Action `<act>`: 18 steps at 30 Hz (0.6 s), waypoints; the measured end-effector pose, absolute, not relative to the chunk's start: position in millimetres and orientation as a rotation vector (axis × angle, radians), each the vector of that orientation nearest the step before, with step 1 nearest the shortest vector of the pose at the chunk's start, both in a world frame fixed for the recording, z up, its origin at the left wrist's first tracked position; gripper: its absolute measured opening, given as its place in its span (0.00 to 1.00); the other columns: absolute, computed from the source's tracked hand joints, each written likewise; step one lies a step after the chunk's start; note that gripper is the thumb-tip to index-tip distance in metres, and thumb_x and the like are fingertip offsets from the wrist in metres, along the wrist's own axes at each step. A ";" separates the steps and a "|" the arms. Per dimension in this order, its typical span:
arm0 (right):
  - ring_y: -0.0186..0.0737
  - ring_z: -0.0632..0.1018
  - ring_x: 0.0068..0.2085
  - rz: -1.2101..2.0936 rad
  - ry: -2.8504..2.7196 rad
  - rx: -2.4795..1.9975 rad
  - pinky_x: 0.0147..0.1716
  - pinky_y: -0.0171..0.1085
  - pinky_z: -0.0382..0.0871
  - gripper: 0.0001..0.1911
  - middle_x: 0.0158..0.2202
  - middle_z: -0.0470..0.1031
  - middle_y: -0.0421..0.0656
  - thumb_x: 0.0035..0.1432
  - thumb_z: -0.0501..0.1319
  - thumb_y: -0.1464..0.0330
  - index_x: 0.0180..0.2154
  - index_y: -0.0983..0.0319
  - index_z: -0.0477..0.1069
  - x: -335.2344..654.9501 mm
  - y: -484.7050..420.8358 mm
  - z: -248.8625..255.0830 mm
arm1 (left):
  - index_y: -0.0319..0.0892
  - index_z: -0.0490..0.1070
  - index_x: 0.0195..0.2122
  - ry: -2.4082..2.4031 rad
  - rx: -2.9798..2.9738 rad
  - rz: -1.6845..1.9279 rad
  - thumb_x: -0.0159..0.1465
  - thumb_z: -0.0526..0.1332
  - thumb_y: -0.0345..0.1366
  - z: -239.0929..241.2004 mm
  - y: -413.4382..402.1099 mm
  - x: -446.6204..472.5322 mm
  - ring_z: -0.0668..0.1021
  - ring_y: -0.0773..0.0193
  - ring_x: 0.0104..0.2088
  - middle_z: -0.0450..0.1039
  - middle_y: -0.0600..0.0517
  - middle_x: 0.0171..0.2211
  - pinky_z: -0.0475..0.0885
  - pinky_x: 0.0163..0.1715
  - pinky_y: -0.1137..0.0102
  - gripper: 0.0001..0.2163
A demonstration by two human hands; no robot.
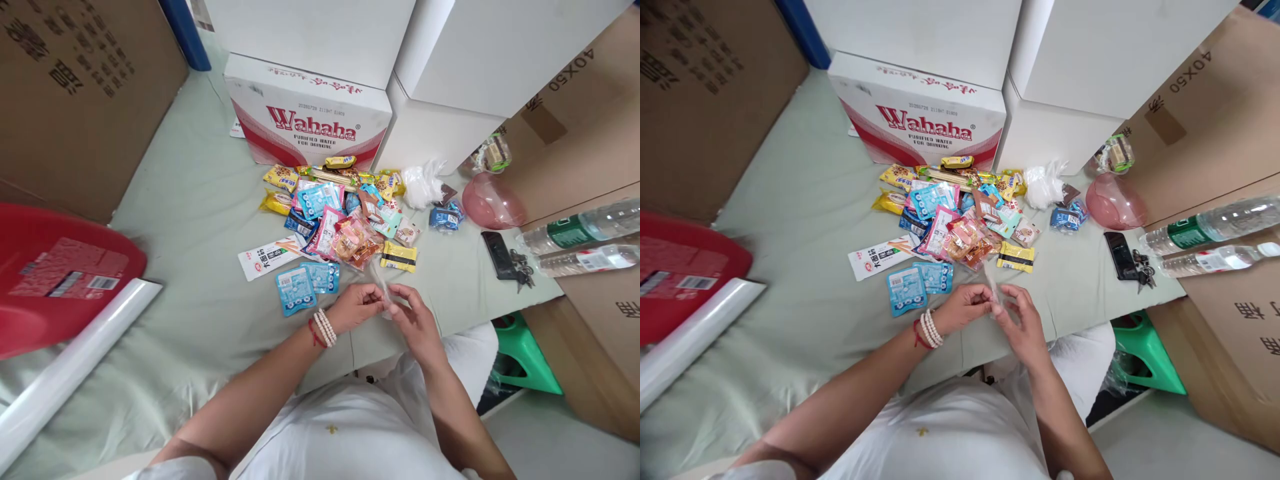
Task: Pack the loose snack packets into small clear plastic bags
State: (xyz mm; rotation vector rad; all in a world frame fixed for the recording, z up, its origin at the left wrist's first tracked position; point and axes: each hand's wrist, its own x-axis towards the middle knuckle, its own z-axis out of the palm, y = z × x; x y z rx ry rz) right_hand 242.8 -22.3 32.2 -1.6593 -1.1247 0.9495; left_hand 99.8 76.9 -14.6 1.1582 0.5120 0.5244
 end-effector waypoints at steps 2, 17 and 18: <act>0.45 0.77 0.45 0.995 -1.082 -1.673 0.46 0.42 0.72 0.12 0.42 0.77 0.43 0.59 0.69 0.55 0.41 0.53 0.80 245.7 -20.2 31.9 | 0.38 0.72 0.29 0.518 1.178 0.495 0.56 0.71 0.56 -13.7 77.3 99.0 0.66 0.71 0.25 0.68 0.56 0.24 0.61 0.27 0.74 0.23; 0.36 0.71 0.32 0.988 -0.724 -1.541 0.37 0.36 0.66 0.13 0.29 0.72 0.38 0.56 0.71 0.55 0.35 0.58 0.78 265.9 -43.9 17.7 | 0.42 0.68 0.33 0.536 0.740 0.706 0.56 0.74 0.51 -11.7 87.0 92.6 0.76 0.68 0.32 0.73 0.55 0.31 0.74 0.34 0.72 0.21; 0.36 0.71 0.32 1.007 -0.755 -1.591 0.37 0.36 0.67 0.14 0.29 0.73 0.39 0.56 0.72 0.55 0.36 0.58 0.79 262.9 -47.9 14.6 | 0.42 0.68 0.33 0.539 0.688 0.733 0.56 0.74 0.51 -11.8 87.6 92.9 0.77 0.67 0.36 0.73 0.55 0.34 0.76 0.38 0.69 0.21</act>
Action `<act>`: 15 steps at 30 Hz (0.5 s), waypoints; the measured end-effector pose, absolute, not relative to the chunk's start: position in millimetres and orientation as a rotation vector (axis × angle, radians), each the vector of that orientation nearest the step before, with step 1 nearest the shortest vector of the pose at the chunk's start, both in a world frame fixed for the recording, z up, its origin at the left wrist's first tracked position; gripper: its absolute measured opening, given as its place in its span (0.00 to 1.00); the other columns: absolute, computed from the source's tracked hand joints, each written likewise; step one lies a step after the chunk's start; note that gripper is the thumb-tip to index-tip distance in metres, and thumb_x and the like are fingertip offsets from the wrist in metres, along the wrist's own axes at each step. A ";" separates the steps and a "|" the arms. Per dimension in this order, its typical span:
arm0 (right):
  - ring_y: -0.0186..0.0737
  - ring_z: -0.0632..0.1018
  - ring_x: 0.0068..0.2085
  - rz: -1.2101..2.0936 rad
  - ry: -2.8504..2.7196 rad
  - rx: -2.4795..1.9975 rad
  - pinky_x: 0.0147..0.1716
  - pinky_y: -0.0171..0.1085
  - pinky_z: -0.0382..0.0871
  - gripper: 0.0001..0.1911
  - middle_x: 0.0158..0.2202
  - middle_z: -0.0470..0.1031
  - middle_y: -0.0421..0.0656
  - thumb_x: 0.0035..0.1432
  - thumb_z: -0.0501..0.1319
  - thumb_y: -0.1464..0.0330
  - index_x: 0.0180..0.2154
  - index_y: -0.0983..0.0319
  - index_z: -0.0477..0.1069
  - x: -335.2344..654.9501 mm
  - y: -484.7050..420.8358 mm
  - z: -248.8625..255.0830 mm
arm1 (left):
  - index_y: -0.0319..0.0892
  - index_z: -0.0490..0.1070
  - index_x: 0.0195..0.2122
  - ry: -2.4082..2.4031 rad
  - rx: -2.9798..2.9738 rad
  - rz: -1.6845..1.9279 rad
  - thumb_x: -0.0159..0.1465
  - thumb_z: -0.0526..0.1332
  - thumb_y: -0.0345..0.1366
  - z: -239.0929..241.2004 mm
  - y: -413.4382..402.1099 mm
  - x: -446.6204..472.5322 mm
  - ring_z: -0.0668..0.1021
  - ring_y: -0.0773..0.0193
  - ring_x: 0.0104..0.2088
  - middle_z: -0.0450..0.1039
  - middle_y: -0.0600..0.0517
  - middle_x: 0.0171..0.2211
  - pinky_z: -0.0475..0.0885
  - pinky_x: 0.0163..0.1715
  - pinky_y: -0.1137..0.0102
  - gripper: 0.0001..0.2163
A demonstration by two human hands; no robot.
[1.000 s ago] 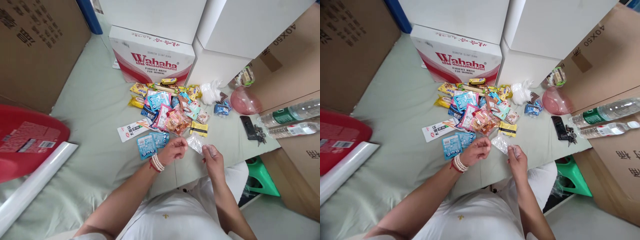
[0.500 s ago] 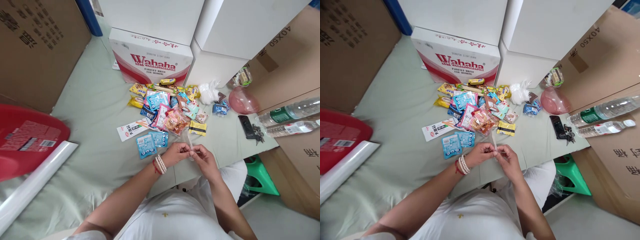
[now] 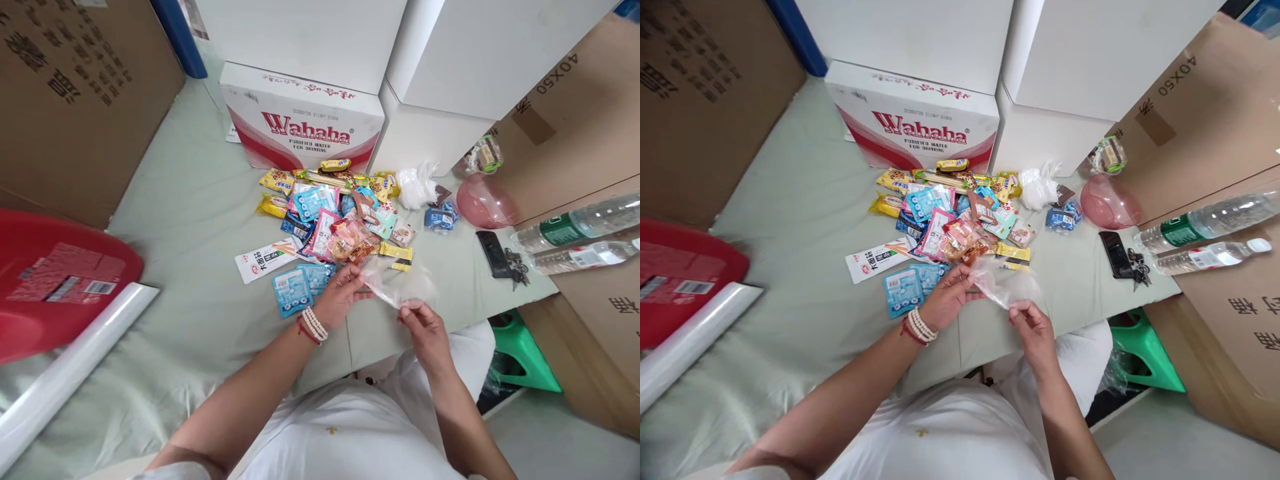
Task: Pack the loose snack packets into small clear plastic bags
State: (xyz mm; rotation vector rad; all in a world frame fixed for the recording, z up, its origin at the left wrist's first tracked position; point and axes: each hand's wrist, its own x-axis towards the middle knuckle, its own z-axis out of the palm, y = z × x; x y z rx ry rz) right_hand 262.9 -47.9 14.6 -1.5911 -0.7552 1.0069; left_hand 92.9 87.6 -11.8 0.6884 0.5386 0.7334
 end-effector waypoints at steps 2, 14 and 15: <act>0.37 0.72 0.32 1.021 -0.744 -1.688 0.37 0.37 0.68 0.16 0.32 0.75 0.40 0.53 0.73 0.55 0.38 0.59 0.80 262.4 -54.7 11.3 | 0.42 0.68 0.32 0.542 0.675 0.762 0.55 0.75 0.50 -12.5 88.6 93.1 0.77 0.66 0.38 0.73 0.56 0.34 0.78 0.43 0.65 0.21; 0.55 0.70 0.60 0.046 -1.689 -1.856 0.59 0.55 0.66 0.24 0.56 0.74 0.50 0.60 0.67 0.56 0.56 0.58 0.73 293.6 -20.6 36.7 | 0.41 0.72 0.34 0.513 0.764 0.797 0.57 0.74 0.49 -14.0 86.6 93.1 0.79 0.66 0.38 0.75 0.55 0.34 0.78 0.45 0.64 0.18; 0.54 0.71 0.58 0.057 -1.819 -1.855 0.57 0.54 0.68 0.19 0.53 0.76 0.50 0.63 0.66 0.59 0.54 0.57 0.74 291.7 -22.0 31.3 | 0.42 0.71 0.35 0.513 0.717 0.812 0.57 0.74 0.49 -12.8 87.9 92.1 0.79 0.65 0.38 0.75 0.55 0.35 0.79 0.45 0.63 0.18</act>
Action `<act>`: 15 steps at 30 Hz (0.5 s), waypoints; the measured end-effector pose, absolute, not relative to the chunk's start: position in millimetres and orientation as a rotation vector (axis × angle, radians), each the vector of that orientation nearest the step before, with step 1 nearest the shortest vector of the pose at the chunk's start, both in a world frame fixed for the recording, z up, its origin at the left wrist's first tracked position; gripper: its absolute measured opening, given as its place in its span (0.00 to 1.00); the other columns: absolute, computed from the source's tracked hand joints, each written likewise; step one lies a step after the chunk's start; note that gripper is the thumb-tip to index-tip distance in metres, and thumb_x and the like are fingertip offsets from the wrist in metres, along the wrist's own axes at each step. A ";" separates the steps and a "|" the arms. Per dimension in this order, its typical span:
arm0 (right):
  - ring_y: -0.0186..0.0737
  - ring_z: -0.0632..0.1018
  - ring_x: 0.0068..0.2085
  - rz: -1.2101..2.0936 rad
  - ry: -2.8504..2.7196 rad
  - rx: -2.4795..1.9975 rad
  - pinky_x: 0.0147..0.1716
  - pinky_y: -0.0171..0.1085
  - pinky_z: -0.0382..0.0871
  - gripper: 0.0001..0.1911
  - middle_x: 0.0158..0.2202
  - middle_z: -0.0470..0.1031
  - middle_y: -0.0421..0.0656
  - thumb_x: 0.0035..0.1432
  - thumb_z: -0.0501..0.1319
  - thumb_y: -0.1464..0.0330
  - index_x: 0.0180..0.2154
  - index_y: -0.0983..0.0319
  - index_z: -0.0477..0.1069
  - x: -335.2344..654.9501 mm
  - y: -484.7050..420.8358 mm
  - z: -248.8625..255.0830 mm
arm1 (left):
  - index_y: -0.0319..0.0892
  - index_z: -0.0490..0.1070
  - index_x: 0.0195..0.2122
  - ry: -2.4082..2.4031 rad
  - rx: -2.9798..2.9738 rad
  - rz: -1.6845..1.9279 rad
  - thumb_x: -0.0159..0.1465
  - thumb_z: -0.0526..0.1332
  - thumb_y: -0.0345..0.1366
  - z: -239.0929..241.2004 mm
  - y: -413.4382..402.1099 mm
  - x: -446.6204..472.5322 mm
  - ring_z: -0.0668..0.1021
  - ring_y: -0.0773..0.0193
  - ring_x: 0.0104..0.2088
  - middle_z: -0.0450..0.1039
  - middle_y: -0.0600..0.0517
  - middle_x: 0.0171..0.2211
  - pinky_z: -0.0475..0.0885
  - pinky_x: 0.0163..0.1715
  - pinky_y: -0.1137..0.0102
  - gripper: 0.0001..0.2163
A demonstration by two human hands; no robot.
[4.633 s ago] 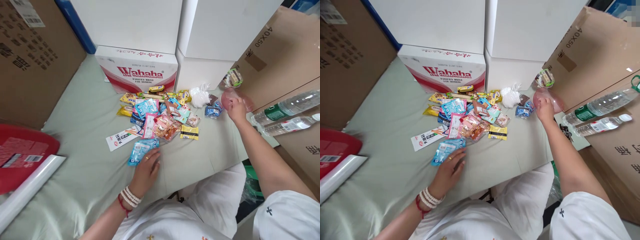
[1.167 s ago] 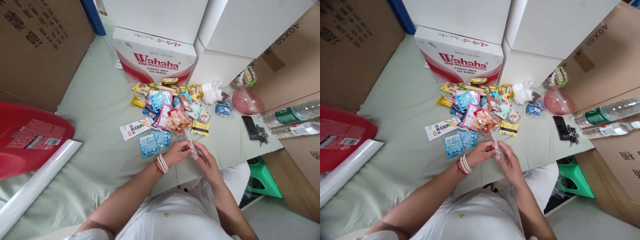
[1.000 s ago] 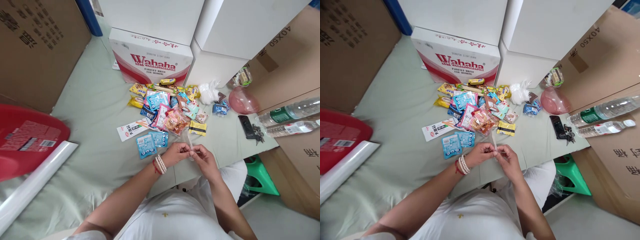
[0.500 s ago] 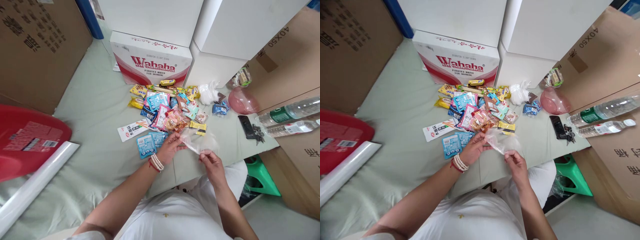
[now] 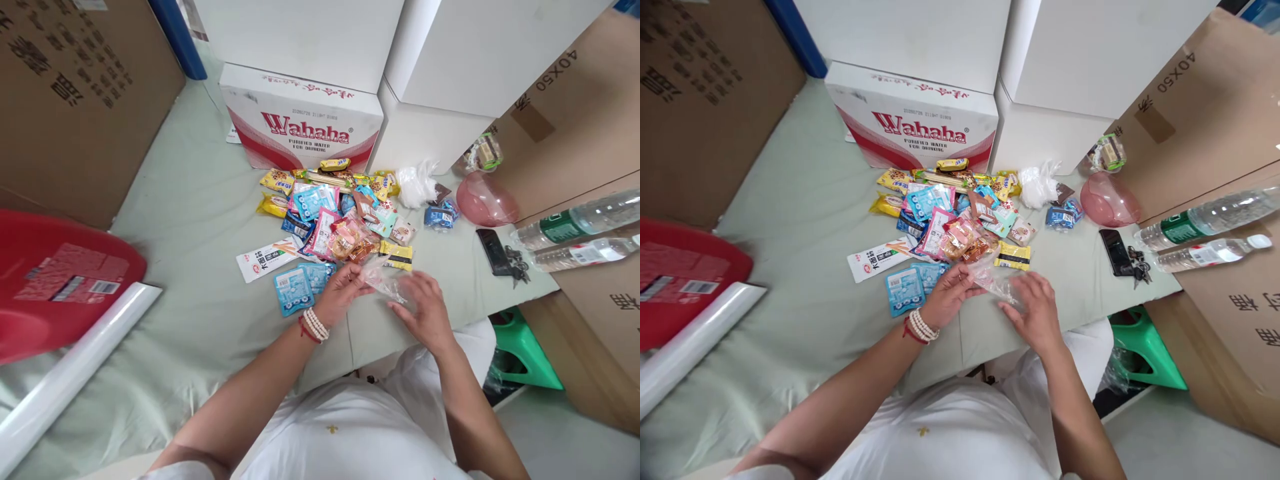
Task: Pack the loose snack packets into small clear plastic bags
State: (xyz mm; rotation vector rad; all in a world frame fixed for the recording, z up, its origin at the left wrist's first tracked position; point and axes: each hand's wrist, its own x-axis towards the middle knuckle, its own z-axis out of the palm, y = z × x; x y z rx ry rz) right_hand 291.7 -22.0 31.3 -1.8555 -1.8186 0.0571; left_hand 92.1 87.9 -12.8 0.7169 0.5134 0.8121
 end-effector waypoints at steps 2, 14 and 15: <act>0.51 0.73 0.51 0.035 -1.887 -1.884 0.50 0.51 0.72 0.11 0.46 0.78 0.49 0.67 0.60 0.67 0.49 0.58 0.76 287.6 -32.8 19.2 | 0.43 0.68 0.36 0.517 0.609 0.837 0.56 0.75 0.48 -10.9 91.1 89.9 0.81 0.64 0.39 0.75 0.57 0.35 0.79 0.46 0.61 0.19; 0.39 0.75 0.38 0.285 -1.400 -1.782 0.36 0.38 0.70 0.04 0.38 0.74 0.43 0.69 0.60 0.68 0.40 0.58 0.74 269.3 -81.0 47.5 | 0.45 0.62 0.37 0.482 0.437 0.807 0.59 0.73 0.43 -10.8 95.7 86.5 0.83 0.64 0.38 0.78 0.56 0.41 0.80 0.46 0.60 0.19; 0.39 0.75 0.37 0.271 -1.439 -1.775 0.36 0.38 0.70 0.04 0.40 0.74 0.44 0.68 0.62 0.66 0.42 0.58 0.74 265.0 -71.5 47.2 | 0.45 0.62 0.37 0.483 0.449 0.804 0.59 0.73 0.43 -11.3 94.8 86.8 0.83 0.64 0.38 0.78 0.56 0.41 0.80 0.46 0.60 0.19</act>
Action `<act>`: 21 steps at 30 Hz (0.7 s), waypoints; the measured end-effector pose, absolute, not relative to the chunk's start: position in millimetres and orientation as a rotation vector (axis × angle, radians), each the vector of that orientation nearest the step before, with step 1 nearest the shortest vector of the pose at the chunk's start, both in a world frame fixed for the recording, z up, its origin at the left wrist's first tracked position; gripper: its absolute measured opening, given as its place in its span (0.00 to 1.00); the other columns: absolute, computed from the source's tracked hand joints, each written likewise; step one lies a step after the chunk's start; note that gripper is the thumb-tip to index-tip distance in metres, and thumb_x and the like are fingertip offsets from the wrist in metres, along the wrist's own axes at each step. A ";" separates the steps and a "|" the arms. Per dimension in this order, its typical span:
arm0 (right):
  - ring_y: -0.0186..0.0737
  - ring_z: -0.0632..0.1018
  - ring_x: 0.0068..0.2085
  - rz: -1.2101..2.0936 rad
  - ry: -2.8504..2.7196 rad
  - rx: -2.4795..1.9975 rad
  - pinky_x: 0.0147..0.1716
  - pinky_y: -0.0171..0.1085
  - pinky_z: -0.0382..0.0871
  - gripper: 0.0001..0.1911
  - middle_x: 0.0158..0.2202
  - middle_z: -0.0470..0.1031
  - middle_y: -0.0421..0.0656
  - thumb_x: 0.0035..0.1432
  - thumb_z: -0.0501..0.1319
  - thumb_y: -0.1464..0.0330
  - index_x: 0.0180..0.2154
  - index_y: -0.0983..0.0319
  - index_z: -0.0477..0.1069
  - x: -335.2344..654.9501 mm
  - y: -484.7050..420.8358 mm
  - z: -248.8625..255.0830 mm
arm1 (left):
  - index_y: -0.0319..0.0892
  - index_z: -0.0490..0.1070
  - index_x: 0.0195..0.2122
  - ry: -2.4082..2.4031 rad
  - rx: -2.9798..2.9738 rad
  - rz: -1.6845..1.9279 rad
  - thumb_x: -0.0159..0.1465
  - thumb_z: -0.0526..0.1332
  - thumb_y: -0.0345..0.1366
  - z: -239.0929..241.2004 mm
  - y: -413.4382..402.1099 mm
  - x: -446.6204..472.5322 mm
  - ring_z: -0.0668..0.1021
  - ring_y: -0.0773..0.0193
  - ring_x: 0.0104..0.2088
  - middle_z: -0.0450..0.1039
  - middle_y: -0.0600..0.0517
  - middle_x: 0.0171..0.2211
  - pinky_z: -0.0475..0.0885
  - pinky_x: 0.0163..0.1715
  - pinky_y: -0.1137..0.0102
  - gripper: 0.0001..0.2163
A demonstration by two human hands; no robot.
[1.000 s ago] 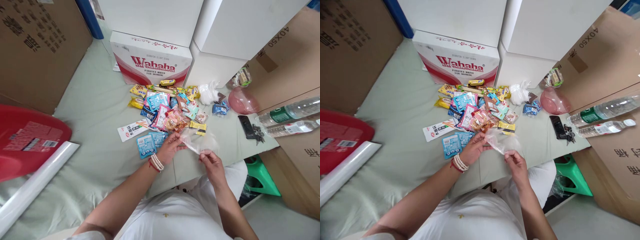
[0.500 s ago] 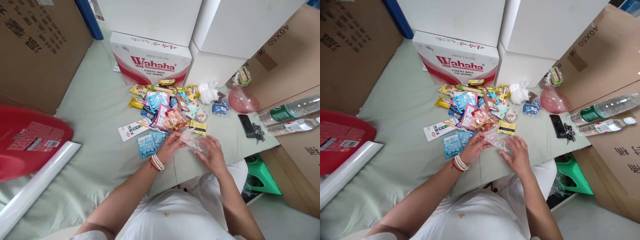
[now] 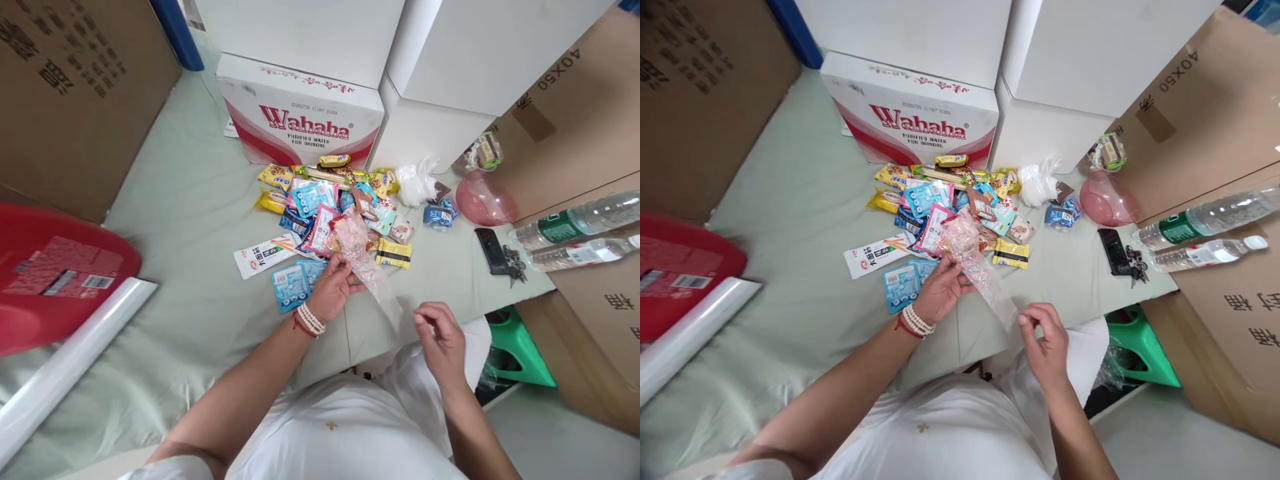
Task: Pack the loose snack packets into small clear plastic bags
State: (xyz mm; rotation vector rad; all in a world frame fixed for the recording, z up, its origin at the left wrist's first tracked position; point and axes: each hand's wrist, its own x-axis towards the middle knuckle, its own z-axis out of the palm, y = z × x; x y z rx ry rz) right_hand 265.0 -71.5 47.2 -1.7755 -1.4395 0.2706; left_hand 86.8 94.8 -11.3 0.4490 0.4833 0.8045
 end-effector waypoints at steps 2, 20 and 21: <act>0.41 0.76 0.39 0.253 -1.570 -1.759 0.39 0.40 0.71 0.10 0.43 0.75 0.46 0.65 0.66 0.62 0.47 0.58 0.75 255.3 -52.0 41.5 | 0.44 0.62 0.37 0.483 0.462 0.802 0.59 0.74 0.43 -12.1 93.3 87.3 0.83 0.65 0.37 0.77 0.57 0.39 0.80 0.46 0.61 0.19; 0.34 0.65 0.28 0.918 -1.119 -1.710 0.28 0.33 0.58 0.17 0.28 0.69 0.38 0.64 0.63 0.53 0.35 0.60 0.76 231.1 -11.9 29.6 | 0.39 0.75 0.28 0.549 1.069 0.696 0.56 0.73 0.51 -11.5 76.6 95.0 0.75 0.63 0.38 0.72 0.51 0.32 0.73 0.44 0.67 0.19; 0.34 0.65 0.28 0.917 -1.109 -1.705 0.27 0.33 0.58 0.17 0.28 0.69 0.38 0.65 0.62 0.53 0.35 0.60 0.76 231.2 -11.5 30.1 | 0.39 0.75 0.28 0.528 1.036 0.673 0.56 0.73 0.53 -11.9 76.9 94.8 0.75 0.64 0.35 0.72 0.52 0.31 0.73 0.42 0.67 0.20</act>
